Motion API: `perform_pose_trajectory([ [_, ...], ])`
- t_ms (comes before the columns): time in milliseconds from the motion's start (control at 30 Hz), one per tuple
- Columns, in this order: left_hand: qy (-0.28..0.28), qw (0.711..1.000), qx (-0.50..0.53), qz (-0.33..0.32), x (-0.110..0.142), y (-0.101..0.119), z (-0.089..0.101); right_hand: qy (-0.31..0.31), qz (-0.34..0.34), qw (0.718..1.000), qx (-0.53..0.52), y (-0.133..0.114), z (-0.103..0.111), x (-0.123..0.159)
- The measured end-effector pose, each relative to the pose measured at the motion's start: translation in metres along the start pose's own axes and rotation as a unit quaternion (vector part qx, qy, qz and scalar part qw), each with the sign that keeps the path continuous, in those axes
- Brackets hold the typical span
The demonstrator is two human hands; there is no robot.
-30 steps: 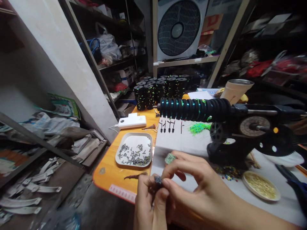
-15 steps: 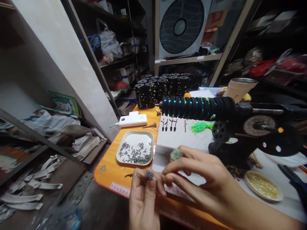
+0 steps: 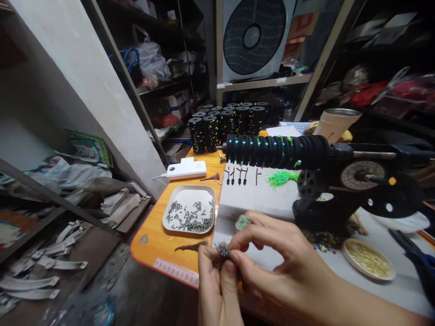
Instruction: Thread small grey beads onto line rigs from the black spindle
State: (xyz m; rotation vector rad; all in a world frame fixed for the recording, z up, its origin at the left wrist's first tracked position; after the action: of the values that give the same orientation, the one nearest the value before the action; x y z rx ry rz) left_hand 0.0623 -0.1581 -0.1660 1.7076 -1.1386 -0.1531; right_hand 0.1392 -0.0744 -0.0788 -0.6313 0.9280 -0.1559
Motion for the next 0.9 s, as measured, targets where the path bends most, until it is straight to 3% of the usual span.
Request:
perform_pose_trajectory([
  [167, -0.011, 0.998, 0.052, -0.037, -0.001, 0.006, 0.003, -0.022, -0.01, 1.0, -0.012, 0.0, -0.002, 0.002],
  [433, -0.156, 0.981, 0.106, -0.04, -0.004, 0.03, 0.006, -0.09, 0.031, 0.995, 0.031, 0.003, 0.0, 0.004],
  [700, -0.282, 0.949, 0.124, 0.068, -0.01, 0.033, 0.011, -0.108, 0.096, 0.984, 0.105, 0.005, -0.006, 0.008],
  [900, -0.303, 0.938, 0.136, 0.099, -0.011, 0.034, 0.012, -0.11, 0.119, 0.979, 0.127, 0.005, -0.007, 0.012],
])
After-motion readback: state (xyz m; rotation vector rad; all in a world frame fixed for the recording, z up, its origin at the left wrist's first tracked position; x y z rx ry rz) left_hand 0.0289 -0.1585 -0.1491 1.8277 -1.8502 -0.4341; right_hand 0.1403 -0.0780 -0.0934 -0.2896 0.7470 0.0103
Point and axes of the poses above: each hand's wrist, its own x-axis away from the middle knuckle, its own z-axis out of the back of the hand, y = z × x, the point moved 3 cm from there along -x, towards the middle knuckle, and after that the axes turned 12 degrees about z, right-handed, at the moved point
